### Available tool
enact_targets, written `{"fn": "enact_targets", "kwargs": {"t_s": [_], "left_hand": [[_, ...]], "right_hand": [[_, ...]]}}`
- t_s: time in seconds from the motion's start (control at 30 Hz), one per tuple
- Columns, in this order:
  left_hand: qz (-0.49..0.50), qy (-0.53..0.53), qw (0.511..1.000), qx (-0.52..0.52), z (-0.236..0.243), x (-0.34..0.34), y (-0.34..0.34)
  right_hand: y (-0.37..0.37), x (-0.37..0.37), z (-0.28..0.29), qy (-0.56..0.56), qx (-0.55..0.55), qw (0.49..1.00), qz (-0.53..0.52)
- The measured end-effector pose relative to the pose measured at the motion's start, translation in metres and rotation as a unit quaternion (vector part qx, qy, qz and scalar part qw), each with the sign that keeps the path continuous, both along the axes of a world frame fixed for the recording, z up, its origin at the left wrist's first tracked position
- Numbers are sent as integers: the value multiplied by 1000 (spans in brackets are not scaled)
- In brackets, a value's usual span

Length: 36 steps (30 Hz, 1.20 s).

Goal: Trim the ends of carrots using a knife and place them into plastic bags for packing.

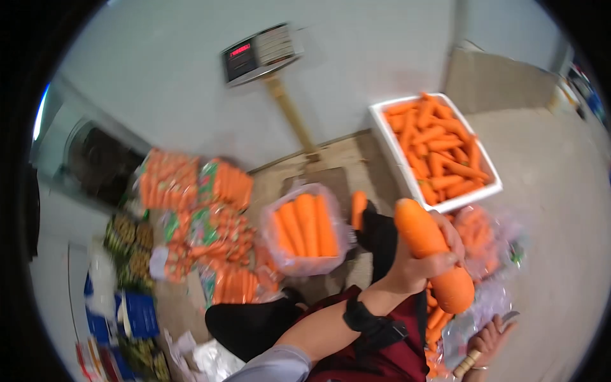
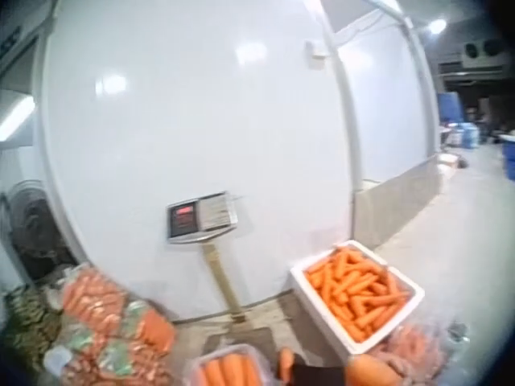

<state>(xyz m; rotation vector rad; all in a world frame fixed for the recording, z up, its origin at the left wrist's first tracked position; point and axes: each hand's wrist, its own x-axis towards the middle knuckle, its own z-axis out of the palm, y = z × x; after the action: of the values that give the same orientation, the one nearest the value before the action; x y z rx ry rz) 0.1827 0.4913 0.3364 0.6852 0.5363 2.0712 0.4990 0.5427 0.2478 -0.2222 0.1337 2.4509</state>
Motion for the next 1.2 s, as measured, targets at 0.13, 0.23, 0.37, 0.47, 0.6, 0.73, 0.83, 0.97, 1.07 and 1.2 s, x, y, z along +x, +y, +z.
{"fn": "enact_targets", "kwargs": {"t_s": [0.13, 0.23, 0.37, 0.47, 0.6, 0.73, 0.83, 0.97, 1.07, 1.2], "left_hand": [[245, 76, 966, -14, 15, -104, -109], [460, 187, 858, -135, 34, -160, -218], [627, 221, 735, -135, 70, -180, -368], [700, 254, 646, -168, 65, -162, -464], [757, 182, 560, -283, 2, -120, -534], [753, 87, 549, -352, -87, -97, -555], [738, -3, 553, -385, -143, -71, -559], [693, -7, 577, -432, -206, -42, -544], [609, 27, 609, -508, -250, -28, -533], [369, 32, 580, -725, -339, -38, -514]], "right_hand": [[35, -74, 4, -31, 79, 991, 103], [36, -154, 5, -39, 74, 977, 196], [-26, -299, 29, -158, 236, 889, 359], [-105, -403, 38, -209, 479, 686, 506], [-245, -485, 6, -184, 633, 420, 624], [-342, -527, -139, -43, 749, 157, 642], [-371, -518, -218, 64, 822, 110, 554], [-350, -509, -311, 117, 910, 198, 345], [-356, -513, -308, 0, 890, 21, 456], [-376, -523, -263, -118, 718, 128, 674]]}}
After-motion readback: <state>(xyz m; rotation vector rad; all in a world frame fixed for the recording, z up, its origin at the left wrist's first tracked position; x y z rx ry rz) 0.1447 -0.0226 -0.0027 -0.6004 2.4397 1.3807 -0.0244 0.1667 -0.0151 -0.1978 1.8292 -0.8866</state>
